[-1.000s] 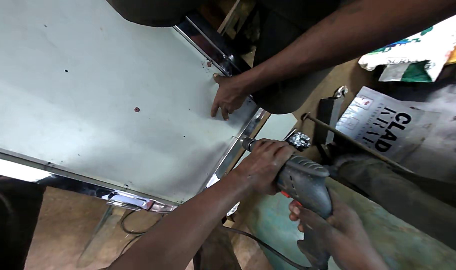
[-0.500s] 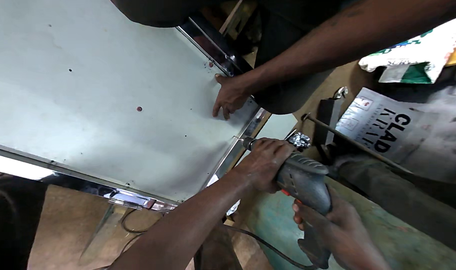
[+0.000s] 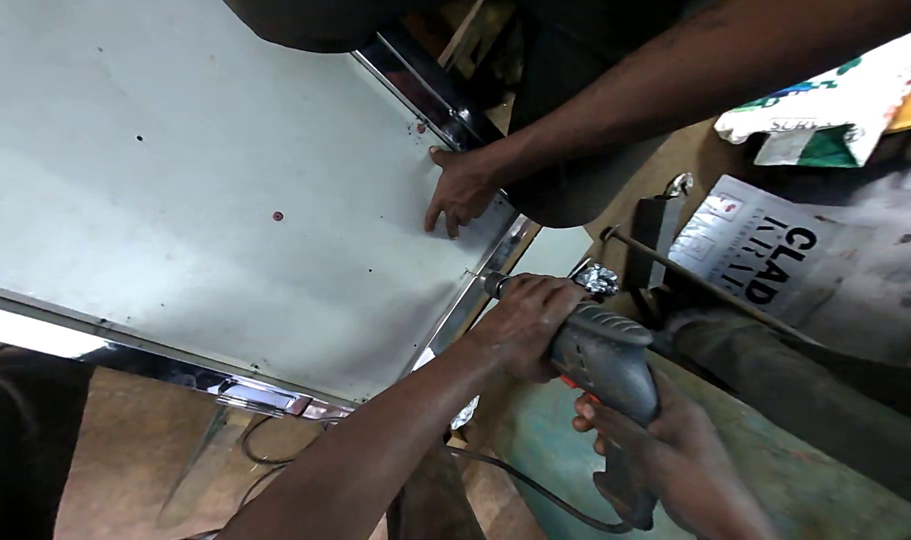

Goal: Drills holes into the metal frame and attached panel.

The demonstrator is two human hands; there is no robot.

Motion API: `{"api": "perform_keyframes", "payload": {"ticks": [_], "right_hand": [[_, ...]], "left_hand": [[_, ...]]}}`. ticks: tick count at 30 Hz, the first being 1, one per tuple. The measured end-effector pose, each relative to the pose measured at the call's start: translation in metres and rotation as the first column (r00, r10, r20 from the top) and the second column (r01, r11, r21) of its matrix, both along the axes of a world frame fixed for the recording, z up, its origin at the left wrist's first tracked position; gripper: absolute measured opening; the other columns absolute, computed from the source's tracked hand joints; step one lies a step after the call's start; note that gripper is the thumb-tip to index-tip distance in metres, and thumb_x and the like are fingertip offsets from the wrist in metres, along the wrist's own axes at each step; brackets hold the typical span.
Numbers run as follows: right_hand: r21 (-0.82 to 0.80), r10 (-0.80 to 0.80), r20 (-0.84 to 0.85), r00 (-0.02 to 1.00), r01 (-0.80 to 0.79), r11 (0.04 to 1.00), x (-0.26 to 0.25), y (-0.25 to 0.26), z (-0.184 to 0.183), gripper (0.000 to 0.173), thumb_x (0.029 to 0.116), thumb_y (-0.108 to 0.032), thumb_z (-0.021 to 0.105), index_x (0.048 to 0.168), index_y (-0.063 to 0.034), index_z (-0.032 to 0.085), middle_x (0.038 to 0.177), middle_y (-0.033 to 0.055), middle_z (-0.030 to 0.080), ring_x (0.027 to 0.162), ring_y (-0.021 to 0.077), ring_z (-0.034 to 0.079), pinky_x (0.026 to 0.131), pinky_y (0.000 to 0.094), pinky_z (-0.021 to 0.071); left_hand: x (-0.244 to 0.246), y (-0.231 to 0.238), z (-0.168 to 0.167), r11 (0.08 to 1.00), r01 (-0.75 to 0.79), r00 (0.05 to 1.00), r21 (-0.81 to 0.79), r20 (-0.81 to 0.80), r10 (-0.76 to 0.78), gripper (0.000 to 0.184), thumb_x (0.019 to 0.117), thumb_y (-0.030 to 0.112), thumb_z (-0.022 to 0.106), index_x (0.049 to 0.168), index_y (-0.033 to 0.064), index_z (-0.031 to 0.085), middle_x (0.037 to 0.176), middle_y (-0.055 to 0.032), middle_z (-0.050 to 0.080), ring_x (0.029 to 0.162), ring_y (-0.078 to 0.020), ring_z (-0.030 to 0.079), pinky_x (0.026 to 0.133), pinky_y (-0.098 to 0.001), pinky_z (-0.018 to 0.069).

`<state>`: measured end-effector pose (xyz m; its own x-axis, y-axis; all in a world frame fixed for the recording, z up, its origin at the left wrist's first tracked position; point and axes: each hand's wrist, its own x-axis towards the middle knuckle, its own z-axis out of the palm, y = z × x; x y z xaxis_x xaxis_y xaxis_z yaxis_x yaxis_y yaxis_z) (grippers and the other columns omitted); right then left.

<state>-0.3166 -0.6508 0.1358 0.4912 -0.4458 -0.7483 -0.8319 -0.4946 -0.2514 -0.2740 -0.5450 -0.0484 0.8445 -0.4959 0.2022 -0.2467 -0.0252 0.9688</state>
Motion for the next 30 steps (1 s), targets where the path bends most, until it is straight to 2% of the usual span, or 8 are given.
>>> {"api": "perform_keyframes", "payload": {"ticks": [8,13,15,18,21,25,30], "right_hand": [[-0.015,-0.006,0.023,1.000,0.006,1.000,-0.003,-0.002,-0.003,0.063,0.0754,-0.012,0.073,0.134,-0.0040,0.049,0.088,0.0087,0.071,0.064,0.0225,0.072,0.055,0.0375,0.0640],[-0.013,0.052,-0.004,0.999,-0.052,0.999,0.001,0.001,-0.005,0.062,0.0797,-0.012,0.073,0.137,-0.0057,0.050,0.102,0.0048,0.076,0.077,0.0217,0.076,0.059,0.0373,0.0652],[-0.005,0.060,-0.014,0.998,-0.061,0.998,0.000,0.002,-0.013,0.062,0.0801,-0.014,0.074,0.136,-0.0060,0.049,0.102,0.0055,0.076,0.078,0.0224,0.076,0.059,0.0386,0.0657],[0.015,0.043,0.028,0.999,-0.044,0.999,-0.001,0.003,-0.020,0.062,0.0807,-0.009,0.072,0.138,-0.0031,0.047,0.103,0.0071,0.076,0.081,0.0246,0.077,0.060,0.0402,0.0660],[0.006,0.024,0.025,0.999,-0.024,1.000,-0.012,0.001,-0.010,0.061,0.0800,-0.008,0.070,0.136,-0.0007,0.048,0.103,0.0077,0.076,0.082,0.0253,0.077,0.060,0.0404,0.0658],[0.056,0.007,0.036,0.999,-0.009,0.998,-0.014,0.005,0.009,0.062,0.0835,0.000,0.067,0.139,0.0041,0.041,0.105,0.0100,0.075,0.085,0.0260,0.076,0.063,0.0406,0.0658],[0.224,-0.025,0.107,0.994,0.000,0.975,-0.048,-0.009,0.037,0.060,0.0885,-0.001,0.068,0.138,0.0075,0.034,0.110,0.0146,0.073,0.092,0.0292,0.076,0.072,0.0451,0.0661]], "left_hand": [[0.002,0.001,0.002,1.000,0.020,1.000,0.020,0.000,-0.020,0.094,0.0449,0.028,0.099,0.129,0.0044,0.062,0.128,-0.0143,0.066,0.123,-0.0312,0.061,0.108,-0.0537,0.0456],[-0.001,0.001,-0.006,1.000,-0.017,1.000,-0.007,-0.001,0.017,0.093,0.0449,0.027,0.097,0.128,0.0033,0.062,0.128,-0.0154,0.066,0.122,-0.0323,0.061,0.108,-0.0544,0.0464],[-0.003,0.004,-0.012,1.000,-0.010,1.000,-0.010,-0.019,0.010,0.094,0.0450,0.026,0.097,0.128,0.0025,0.062,0.128,-0.0162,0.065,0.122,-0.0333,0.061,0.107,-0.0558,0.0467],[0.003,0.006,-0.021,1.000,0.004,1.000,0.004,0.011,-0.004,0.093,0.0470,0.027,0.097,0.130,0.0032,0.062,0.129,-0.0159,0.066,0.124,-0.0330,0.061,0.108,-0.0546,0.0464],[-0.006,0.004,-0.010,0.998,0.046,0.999,0.035,-0.010,-0.046,0.094,0.0483,0.029,0.097,0.131,0.0042,0.061,0.131,-0.0160,0.064,0.126,-0.0321,0.059,0.112,-0.0532,0.0437],[-0.002,0.007,0.007,0.997,0.079,0.997,0.018,-0.016,-0.079,0.090,0.0487,0.026,0.098,0.129,0.0049,0.063,0.131,-0.0148,0.065,0.127,-0.0317,0.059,0.111,-0.0538,0.0436],[-0.019,0.012,0.044,0.986,0.165,0.985,-0.007,-0.056,-0.165,0.091,0.0540,0.024,0.097,0.135,0.0051,0.060,0.138,-0.0160,0.062,0.133,-0.0325,0.055,0.116,-0.0538,0.0379]]}}
